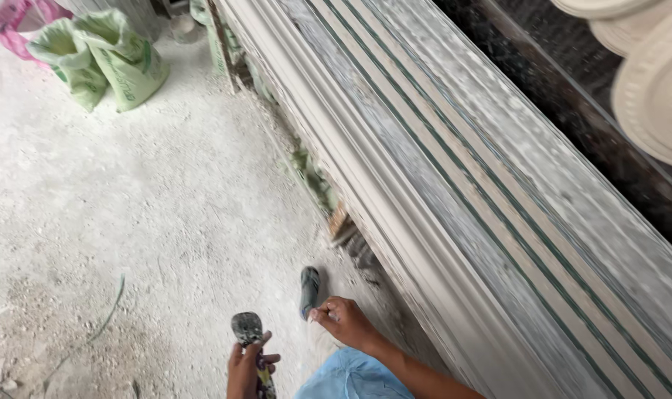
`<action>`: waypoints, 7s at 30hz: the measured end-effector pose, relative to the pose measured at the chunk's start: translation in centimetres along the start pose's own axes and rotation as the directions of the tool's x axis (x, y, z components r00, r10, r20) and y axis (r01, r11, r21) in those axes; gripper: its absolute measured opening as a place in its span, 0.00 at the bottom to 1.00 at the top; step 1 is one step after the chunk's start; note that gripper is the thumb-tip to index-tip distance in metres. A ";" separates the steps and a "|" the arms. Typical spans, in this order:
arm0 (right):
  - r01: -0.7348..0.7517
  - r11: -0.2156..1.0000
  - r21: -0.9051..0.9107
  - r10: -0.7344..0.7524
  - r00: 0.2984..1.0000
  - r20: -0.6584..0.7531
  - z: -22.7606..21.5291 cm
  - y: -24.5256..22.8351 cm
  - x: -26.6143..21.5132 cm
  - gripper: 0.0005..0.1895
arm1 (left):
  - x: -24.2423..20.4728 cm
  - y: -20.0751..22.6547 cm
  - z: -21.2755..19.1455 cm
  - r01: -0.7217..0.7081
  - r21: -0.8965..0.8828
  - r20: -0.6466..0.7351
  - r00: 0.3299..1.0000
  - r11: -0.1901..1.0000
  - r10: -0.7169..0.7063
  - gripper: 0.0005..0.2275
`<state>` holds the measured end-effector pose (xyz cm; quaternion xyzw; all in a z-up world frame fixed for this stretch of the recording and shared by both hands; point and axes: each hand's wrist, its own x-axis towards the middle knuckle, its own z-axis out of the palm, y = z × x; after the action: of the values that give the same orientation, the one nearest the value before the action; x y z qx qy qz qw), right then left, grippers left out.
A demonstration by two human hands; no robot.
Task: The person scrubs a long white molded molding with a small brush, then uses a green brush to sweep dust from the surface. The work is performed on a cluttered workbench in a workshop setting.
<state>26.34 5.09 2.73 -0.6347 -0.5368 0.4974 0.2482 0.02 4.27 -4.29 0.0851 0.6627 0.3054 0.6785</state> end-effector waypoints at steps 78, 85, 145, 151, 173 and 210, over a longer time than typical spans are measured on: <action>-0.150 0.819 0.554 0.386 0.859 -0.337 -28.7 -22.1 105.6 0.16 | 84.8 95.7 59.1 -0.622 0.760 0.595 0.548 -0.188 0.588 0.21; -0.189 0.810 0.556 0.466 0.783 -0.412 -25.5 -23.9 100.1 0.15 | 79.4 92.0 58.2 -0.555 0.651 0.728 0.649 -0.517 0.221 0.23; 0.532 0.520 0.668 0.762 0.066 -0.645 -30.4 -0.3 54.5 0.19 | 28.4 69.6 86.2 -0.812 -0.576 0.649 -0.385 0.094 0.656 0.07; 0.460 0.594 0.660 0.698 0.112 -0.707 -30.0 -1.6 56.3 0.19 | 35.7 67.6 92.9 -0.983 -0.168 0.888 -0.186 -0.080 0.421 0.10; 0.434 0.677 0.594 0.665 -0.015 -0.747 -28.6 -11.7 61.4 0.21 | 15.4 77.1 106.0 -0.895 -0.334 0.940 -0.339 -0.295 -0.033 0.33; -0.074 0.605 0.792 0.783 0.233 -0.577 -29.3 -8.5 66.9 0.25 | 61.1 73.0 77.6 -0.798 0.588 0.803 0.596 -0.134 -0.028 0.30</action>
<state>44.20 76.18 -3.33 -0.8022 0.1046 0.2616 0.5264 47.81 117.23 -9.72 0.8207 0.3579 -0.0724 0.4394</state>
